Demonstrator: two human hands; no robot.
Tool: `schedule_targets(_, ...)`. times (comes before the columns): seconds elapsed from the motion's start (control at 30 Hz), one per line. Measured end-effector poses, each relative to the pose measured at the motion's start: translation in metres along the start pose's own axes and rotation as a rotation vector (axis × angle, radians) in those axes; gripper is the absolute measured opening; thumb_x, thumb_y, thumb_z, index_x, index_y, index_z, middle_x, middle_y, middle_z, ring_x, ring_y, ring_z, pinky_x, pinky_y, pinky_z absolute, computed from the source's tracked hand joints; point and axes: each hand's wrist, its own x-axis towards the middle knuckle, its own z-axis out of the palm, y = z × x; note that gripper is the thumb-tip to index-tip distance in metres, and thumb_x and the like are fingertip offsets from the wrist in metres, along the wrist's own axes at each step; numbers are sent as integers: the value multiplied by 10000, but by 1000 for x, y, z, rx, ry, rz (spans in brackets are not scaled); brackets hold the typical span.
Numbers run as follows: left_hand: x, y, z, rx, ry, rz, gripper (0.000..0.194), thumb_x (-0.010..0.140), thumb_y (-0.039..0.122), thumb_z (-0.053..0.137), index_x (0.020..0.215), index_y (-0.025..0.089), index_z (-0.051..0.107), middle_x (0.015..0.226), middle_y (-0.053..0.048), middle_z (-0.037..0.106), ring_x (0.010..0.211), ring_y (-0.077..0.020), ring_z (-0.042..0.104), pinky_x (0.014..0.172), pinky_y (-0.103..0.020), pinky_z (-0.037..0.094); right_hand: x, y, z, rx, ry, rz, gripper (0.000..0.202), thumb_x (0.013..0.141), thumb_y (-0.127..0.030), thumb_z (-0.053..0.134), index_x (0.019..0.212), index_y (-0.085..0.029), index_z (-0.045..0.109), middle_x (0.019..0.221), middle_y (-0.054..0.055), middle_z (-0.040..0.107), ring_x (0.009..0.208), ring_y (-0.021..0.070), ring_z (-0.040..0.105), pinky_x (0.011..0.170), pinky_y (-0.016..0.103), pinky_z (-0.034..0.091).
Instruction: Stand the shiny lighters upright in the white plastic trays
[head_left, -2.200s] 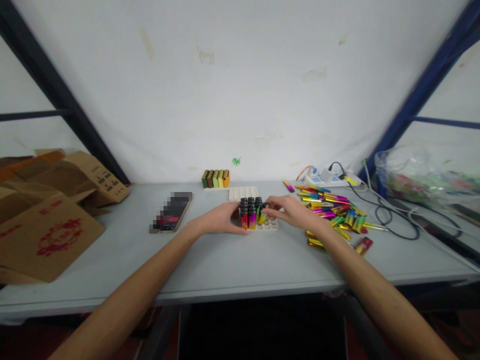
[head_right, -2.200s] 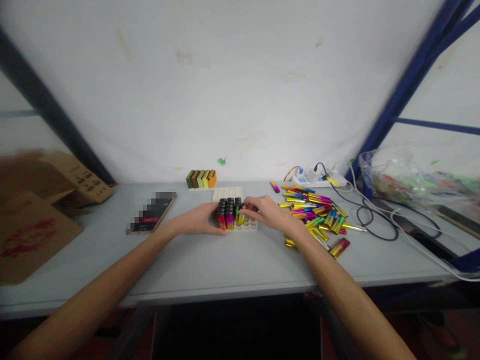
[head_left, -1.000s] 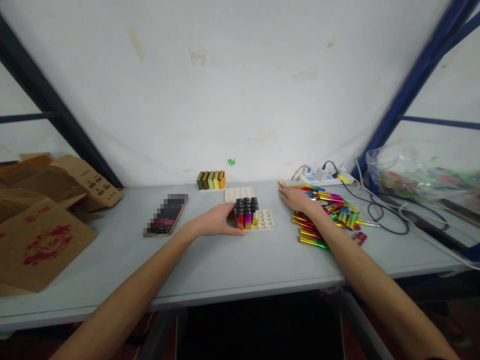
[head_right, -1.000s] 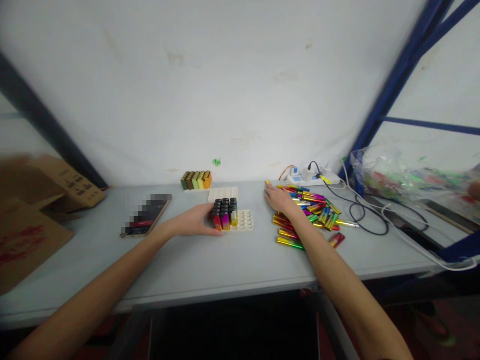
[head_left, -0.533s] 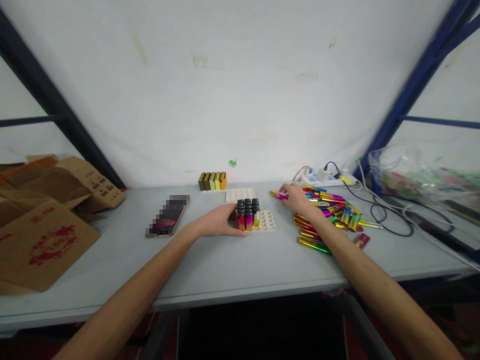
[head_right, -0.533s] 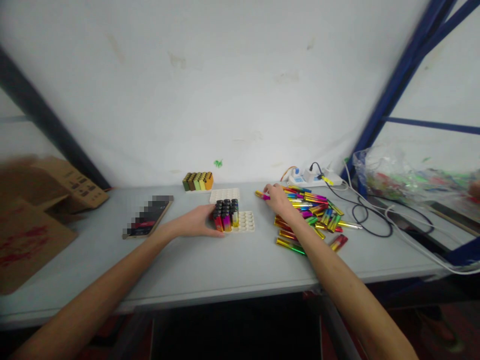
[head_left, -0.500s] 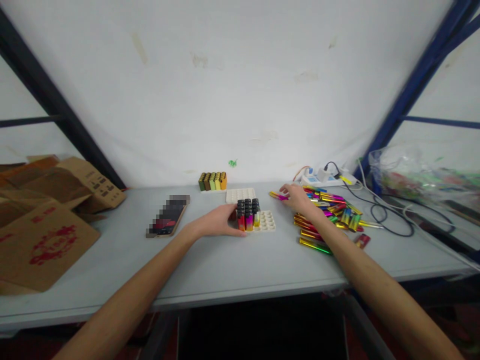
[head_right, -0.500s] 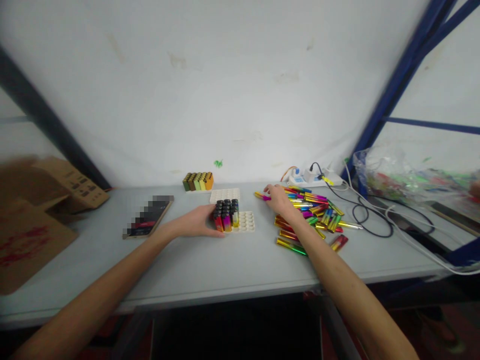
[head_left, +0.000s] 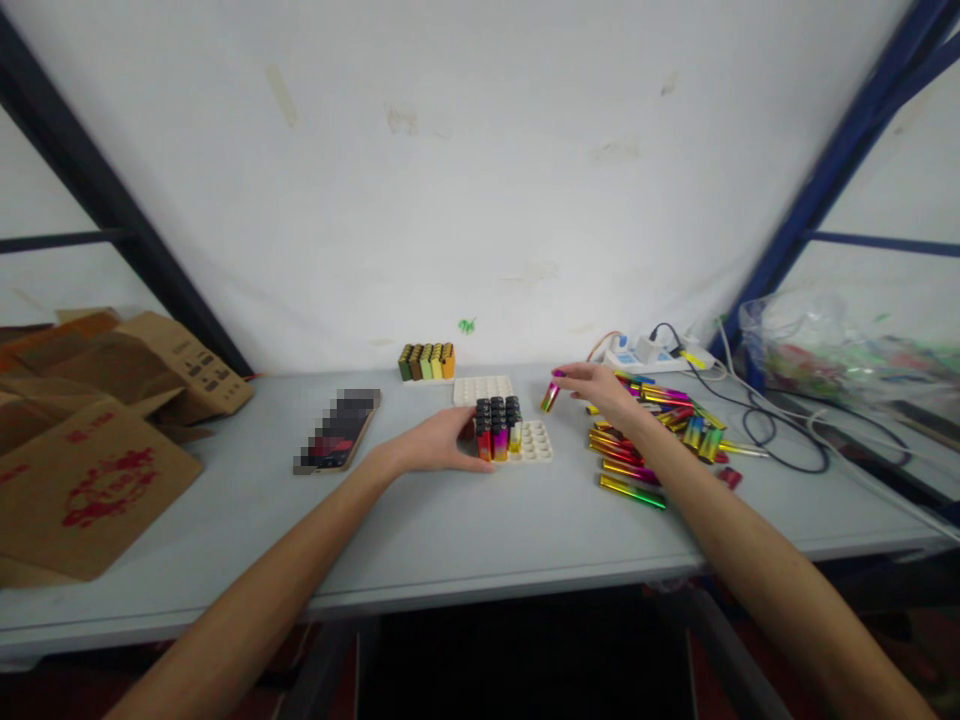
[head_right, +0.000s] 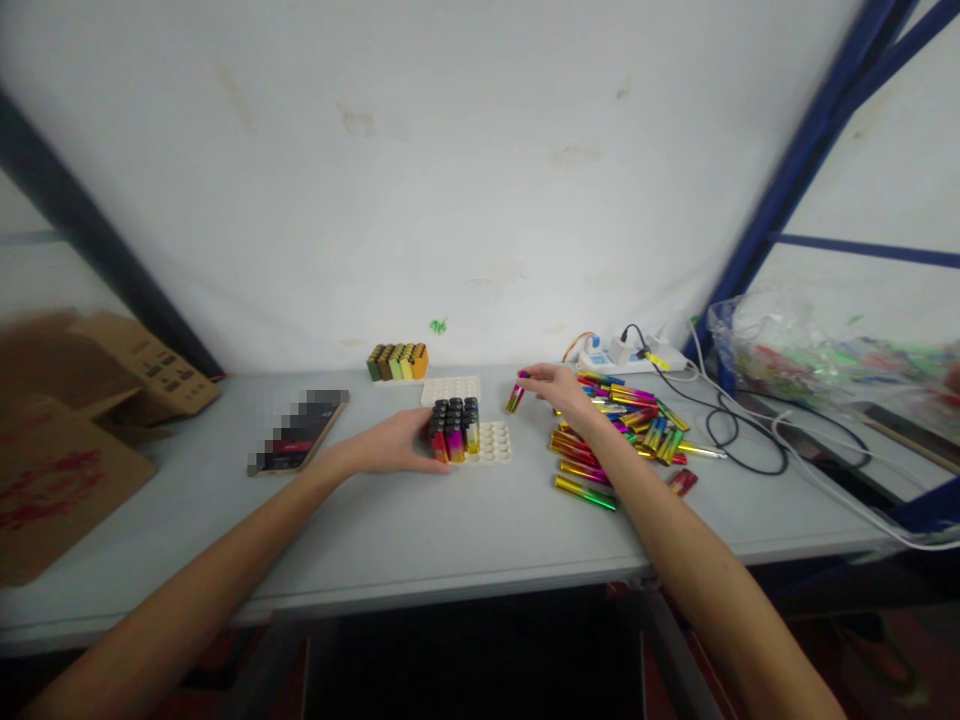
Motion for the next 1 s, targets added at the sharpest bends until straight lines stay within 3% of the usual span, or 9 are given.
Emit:
schedule_targets(0.17, 0, 0, 0, 10, -5, 4, 801, 669, 651, 824, 1271, 169, 607, 1265, -128, 700, 1102, -343, 667, 934, -412, 520, -2, -2, 4, -5, 8, -152, 333, 854, -603, 600, 950, -372, 820, 889, 110, 812, 980, 283, 753, 789, 442, 570)
schedule_targets(0.33, 0, 0, 0, 14, 18, 15, 796, 651, 646, 834, 1253, 171, 619, 1247, -131, 709, 1093, -356, 674, 927, -413, 524, -7, -9, 11, -36, 38, -281, 412, 837, -694, 545, 994, -415, 803, 842, 108, 807, 974, 289, 761, 728, 455, 572)
schedule_targets(0.73, -1, 1, 0, -38, 7, 4, 771, 660, 603, 850, 1262, 180, 618, 1275, -117, 704, 1109, -344, 677, 947, -424, 537, -23, -36, 38, 308, -52, -158, 538, 821, -817, 440, 858, -391, 767, 513, 61, 681, 633, 155, 727, 485, 344, 450)
schedule_targets(0.9, 0, 0, 1, -24, 3, -8, 790, 660, 619, 847, 1265, 166, 619, 1265, -130, 707, 1112, -352, 677, 946, -432, 541, -27, -45, 44, 387, -129, -12, 515, 828, -756, 448, 605, -349, 672, 445, 84, 605, 527, 171, 661, 447, 387, 377)
schedule_targets(1.0, -1, 1, 1, -47, 2, -1, 793, 667, 605, 847, 1291, 176, 611, 1292, -129, 699, 1128, -352, 670, 976, -446, 528, -31, -50, 47, 451, -104, 120, 486, 842, -677, 457, 537, -314, 566, 421, 65, 531, 463, 158, 573, 426, 367, 320)
